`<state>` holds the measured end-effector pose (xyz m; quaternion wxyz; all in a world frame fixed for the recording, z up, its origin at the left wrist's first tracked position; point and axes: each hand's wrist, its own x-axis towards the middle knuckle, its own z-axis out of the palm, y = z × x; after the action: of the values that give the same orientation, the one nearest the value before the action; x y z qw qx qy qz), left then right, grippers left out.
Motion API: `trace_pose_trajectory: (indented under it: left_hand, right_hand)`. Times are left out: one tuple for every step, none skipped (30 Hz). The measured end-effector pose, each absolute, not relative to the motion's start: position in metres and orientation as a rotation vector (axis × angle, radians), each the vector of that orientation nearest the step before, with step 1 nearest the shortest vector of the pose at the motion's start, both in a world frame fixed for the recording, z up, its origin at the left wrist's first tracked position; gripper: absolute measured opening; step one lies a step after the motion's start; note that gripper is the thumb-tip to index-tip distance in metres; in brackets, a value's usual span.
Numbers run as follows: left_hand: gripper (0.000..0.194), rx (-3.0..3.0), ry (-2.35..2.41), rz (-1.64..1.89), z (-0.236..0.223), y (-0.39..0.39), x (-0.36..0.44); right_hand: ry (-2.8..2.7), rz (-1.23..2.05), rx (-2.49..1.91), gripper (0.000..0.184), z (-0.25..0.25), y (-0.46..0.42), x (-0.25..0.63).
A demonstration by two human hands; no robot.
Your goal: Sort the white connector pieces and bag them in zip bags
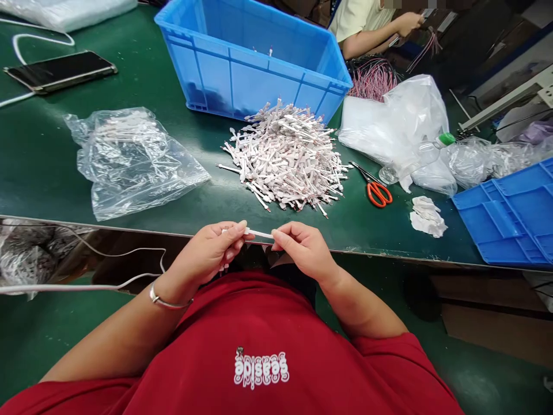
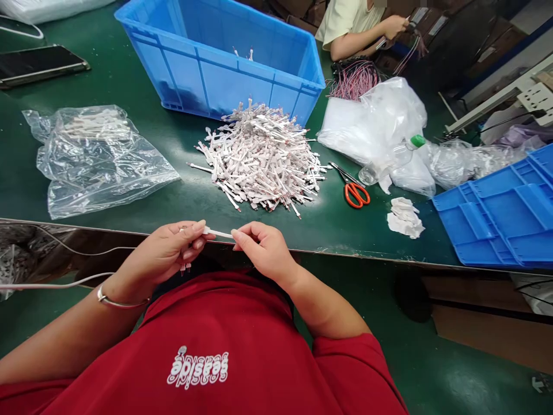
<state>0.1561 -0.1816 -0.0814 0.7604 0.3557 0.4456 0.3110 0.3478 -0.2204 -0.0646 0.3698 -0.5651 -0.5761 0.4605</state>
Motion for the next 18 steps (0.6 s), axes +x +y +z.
trace_pose_trajectory:
  left_hand:
    - [0.033,0.736,0.967,0.707,-0.083,-0.182,0.156]
    - [0.030,0.690,0.961,0.747,-0.084,-0.182,0.157]
    - [0.027,0.636,0.950,0.792,-0.085,-0.182,0.157]
    - [0.025,0.575,0.931,0.836,-0.085,-0.183,0.157]
    - [0.021,0.509,0.905,0.872,-0.084,-0.183,0.158]
    - [0.020,0.442,0.873,0.899,-0.083,-0.183,0.158]
    - [0.023,0.378,0.848,0.912,-0.081,-0.184,0.158]
    - [0.028,0.320,0.843,0.907,-0.078,-0.184,0.158]
    - [0.030,0.272,0.862,0.889,-0.075,-0.184,0.158]
    - [0.029,0.239,0.902,0.863,-0.072,-0.185,0.158]
    - [0.025,0.224,0.951,0.836,-0.069,-0.185,0.157]
    - [0.021,0.225,0.991,0.811,-0.067,-0.185,0.156]
    - [0.015,0.238,1.008,0.795,-0.066,-0.185,0.155]
    - [0.009,0.259,0.997,0.788,-0.065,-0.186,0.153]
    - [0.006,0.285,0.972,0.785,-0.066,-0.186,0.152]
    - [0.009,0.315,0.948,0.783,-0.067,-0.186,0.150]
    - [0.015,0.352,0.932,0.786,-0.069,-0.186,0.149]
    - [0.021,0.397,0.932,0.797,-0.071,-0.186,0.148]
  right_hand:
    - [-1.519,1.222,-1.418,0.027,-0.065,-0.220,0.347]
    - [-1.589,1.272,-1.369,0.027,-0.065,-0.219,0.345]
    - [-1.671,1.299,-1.327,0.028,-0.066,-0.216,0.344]
    - [-1.758,1.274,-1.313,0.029,-0.068,-0.212,0.343]
    - [-1.836,1.172,-1.343,0.030,-0.071,-0.206,0.341]
    - [-1.896,0.994,-1.420,0.029,-0.074,-0.198,0.340]
    - [-1.933,0.765,-1.526,0.027,-0.079,-0.189,0.338]
    - [-1.954,0.537,-1.633,0.022,-0.083,-0.181,0.335]
    - [-1.981,0.358,-1.722,0.018,-0.087,-0.172,0.333]
    - [-2.014,0.244,-1.791,0.015,-0.091,-0.165,0.331]
    - [-2.049,0.181,-1.843,0.013,-0.094,-0.160,0.329]
    - [-2.087,0.149,-1.871,0.012,-0.096,-0.156,0.328]
    - [-2.122,0.127,-1.876,0.012,-0.097,-0.155,0.328]
    - [-2.152,0.105,-1.863,0.012,-0.098,-0.156,0.329]
    - [-2.178,0.081,-1.836,0.013,-0.098,-0.159,0.330]
    - [-2.200,0.055,-1.799,0.014,-0.098,-0.163,0.333]
    - [-2.220,0.030,-1.751,0.016,-0.097,-0.168,0.336]
    - [-2.237,0.007,-1.692,0.018,-0.096,-0.173,0.340]
